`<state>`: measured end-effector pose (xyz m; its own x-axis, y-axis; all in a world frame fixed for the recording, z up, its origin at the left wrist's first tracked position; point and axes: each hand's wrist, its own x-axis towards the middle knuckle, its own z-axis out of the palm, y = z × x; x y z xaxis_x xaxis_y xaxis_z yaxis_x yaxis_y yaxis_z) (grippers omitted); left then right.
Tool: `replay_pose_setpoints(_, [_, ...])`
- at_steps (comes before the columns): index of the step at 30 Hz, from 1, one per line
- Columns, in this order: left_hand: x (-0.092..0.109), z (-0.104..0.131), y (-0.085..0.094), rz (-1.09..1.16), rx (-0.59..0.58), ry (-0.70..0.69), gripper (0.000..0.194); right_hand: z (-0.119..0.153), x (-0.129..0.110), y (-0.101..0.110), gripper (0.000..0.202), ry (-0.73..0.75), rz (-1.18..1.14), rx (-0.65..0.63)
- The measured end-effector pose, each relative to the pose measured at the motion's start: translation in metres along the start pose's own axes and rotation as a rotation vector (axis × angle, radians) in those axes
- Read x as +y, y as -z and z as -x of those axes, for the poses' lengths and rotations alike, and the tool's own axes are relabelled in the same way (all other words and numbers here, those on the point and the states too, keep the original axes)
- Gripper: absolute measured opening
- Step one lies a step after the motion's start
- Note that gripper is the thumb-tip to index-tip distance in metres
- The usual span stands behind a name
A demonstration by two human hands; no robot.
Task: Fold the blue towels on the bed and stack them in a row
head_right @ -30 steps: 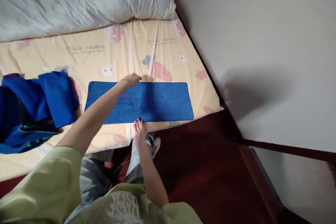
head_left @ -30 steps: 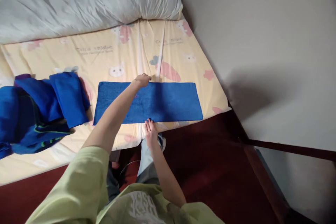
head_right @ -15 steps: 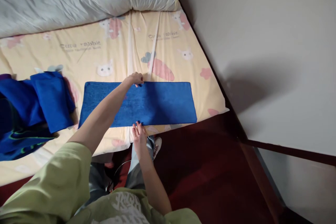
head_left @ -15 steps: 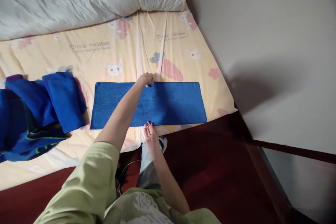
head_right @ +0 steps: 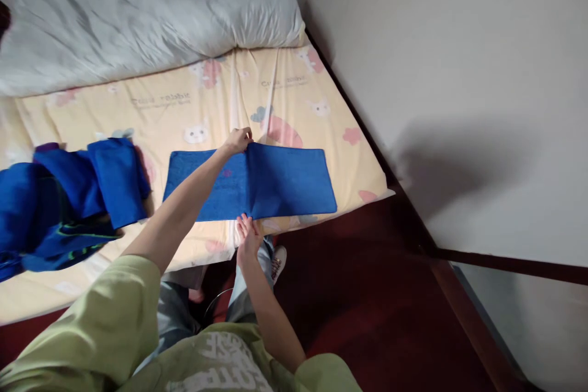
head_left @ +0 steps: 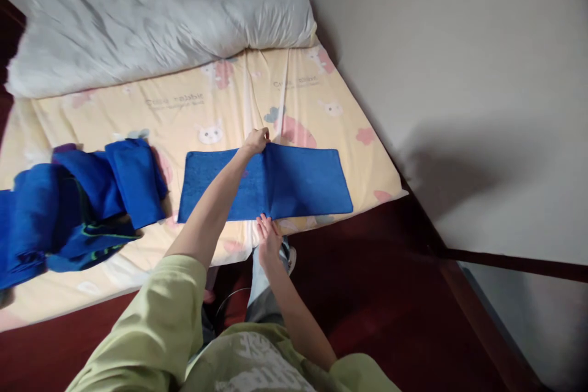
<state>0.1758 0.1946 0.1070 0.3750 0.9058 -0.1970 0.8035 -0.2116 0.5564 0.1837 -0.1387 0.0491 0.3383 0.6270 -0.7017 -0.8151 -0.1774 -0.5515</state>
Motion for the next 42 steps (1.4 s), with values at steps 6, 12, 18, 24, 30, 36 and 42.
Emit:
replay_pose_setpoints(6, [0.033,0.048,0.055,0.186,0.078,-0.053,0.016,0.032,-0.043,0.011,0.025,0.163,0.083,0.008])
replay_pose_setpoints(12, [0.046,0.117,0.123,0.510,0.248,-0.085,0.012,0.057,-0.132,0.008,0.038,0.477,0.209,-0.146])
replay_pose_setpoints(18, [0.034,0.213,0.194,0.796,0.381,-0.242,0.016,0.083,-0.234,-0.041,0.038,0.828,0.371,-0.300])
replay_pose_setpoints(24, [0.011,0.315,0.241,0.809,0.493,-0.271,0.046,0.127,-0.276,-0.103,0.035,0.914,0.507,-0.454])
replay_pose_setpoints(30, [-0.011,0.375,0.255,0.754,0.580,-0.207,0.043,0.162,-0.263,-0.119,0.025,0.701,0.583,-0.558])
replay_pose_setpoints(36, [-0.013,0.418,0.250,0.717,0.508,-0.108,0.036,0.187,-0.261,-0.095,0.017,0.528,0.633,-0.596])
replay_pose_setpoints(42, [-0.010,0.454,0.241,0.783,0.300,0.046,0.033,0.203,-0.271,-0.059,0.015,0.403,0.665,-0.573])
